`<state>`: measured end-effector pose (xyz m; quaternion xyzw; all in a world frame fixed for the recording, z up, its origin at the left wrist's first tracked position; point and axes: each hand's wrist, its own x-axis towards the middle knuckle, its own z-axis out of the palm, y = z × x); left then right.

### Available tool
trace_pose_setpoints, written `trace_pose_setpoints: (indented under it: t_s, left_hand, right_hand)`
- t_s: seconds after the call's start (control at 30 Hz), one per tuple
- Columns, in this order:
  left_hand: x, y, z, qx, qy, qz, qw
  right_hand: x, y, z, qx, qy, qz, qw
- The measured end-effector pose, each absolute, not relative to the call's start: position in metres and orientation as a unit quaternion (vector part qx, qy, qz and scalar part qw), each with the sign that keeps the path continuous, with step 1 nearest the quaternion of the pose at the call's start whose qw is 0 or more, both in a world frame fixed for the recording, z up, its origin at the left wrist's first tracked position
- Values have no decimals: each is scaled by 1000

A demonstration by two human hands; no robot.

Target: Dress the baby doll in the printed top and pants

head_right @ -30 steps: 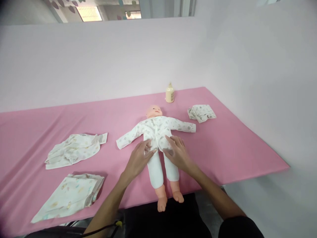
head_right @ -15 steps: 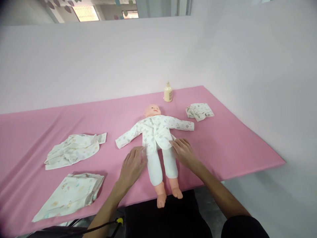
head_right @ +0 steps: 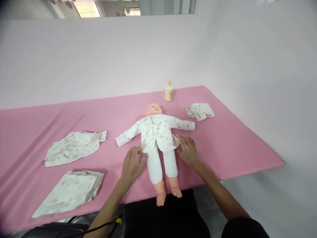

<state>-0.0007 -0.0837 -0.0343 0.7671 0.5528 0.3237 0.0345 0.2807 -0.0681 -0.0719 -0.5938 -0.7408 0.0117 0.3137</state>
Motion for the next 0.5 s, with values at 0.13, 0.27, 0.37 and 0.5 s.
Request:
trace_pose_setpoints:
  t_s: [0.13, 0.27, 0.37, 0.5]
  left_hand:
    - [2, -83, -39, 746, 591, 292, 94]
    - [2, -75, -45, 710, 645, 242, 148]
    - [2, -71, -47, 703, 660, 211, 161]
    - [-2, -74, -45, 733, 635, 222, 103]
  right_hand:
    - [280, -58, -72, -633, -702, 136, 298]
    - [272, -66, -68, -638, -682, 121, 336]
    - [271, -72, -69, -646, -666, 110, 357]
    - [276, -69, -74, -643, -680, 102, 337]
